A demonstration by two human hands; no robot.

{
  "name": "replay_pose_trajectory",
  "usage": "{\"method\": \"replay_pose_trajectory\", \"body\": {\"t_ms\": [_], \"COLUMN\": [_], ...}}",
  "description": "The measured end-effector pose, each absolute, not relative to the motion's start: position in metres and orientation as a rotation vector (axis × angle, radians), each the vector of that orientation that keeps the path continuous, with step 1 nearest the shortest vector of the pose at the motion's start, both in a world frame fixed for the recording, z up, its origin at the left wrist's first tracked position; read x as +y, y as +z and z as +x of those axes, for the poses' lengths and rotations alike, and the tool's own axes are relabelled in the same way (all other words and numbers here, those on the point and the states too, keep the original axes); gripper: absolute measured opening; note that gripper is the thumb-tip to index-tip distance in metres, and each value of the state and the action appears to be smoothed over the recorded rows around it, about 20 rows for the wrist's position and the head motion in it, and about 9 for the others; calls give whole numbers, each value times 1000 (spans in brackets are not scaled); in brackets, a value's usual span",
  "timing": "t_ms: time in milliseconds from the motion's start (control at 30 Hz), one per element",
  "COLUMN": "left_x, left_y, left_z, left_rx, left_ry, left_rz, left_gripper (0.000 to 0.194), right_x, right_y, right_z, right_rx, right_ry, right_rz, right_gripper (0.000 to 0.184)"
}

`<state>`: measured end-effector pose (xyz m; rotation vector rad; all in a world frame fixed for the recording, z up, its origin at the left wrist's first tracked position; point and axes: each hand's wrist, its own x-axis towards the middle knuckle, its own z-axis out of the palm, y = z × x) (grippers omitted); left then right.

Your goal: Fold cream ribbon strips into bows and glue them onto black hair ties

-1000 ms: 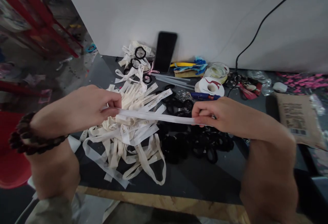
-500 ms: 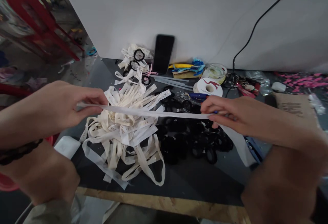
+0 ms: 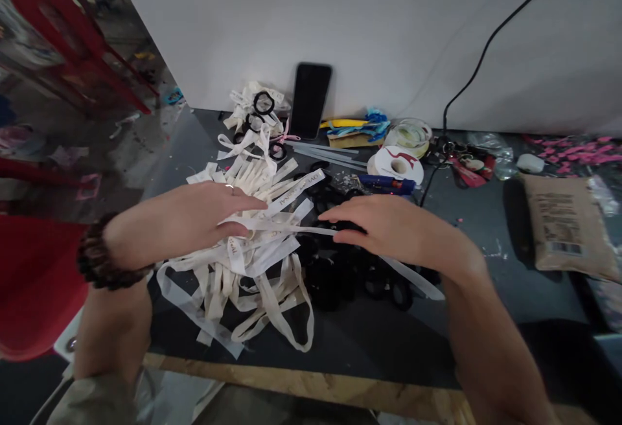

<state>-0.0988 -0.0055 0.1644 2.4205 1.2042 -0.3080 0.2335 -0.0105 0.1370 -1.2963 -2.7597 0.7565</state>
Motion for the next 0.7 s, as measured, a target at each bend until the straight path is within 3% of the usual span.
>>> {"method": "replay_pose_trajectory", "body": {"t_ms": [233,500,700], "left_x": [1,-4,-4], "left_y": [134,116,121], "left_z": [-46,-24,-27], "left_rx": [1072,987,1036], "left_ry": [-388,-422,-445], "left_rz": [2660,2741,2769], "left_gripper": [20,23,24], "right_x": [-8,-6,-4], "right_y": [126,110,119], "right_z": [179,170,171], "right_rx": [-2960,-2961,-2965], "right_ry": [676,554,713], "right_rz": [-1470,-1580,-1630], "right_gripper": [19,17,23]}}
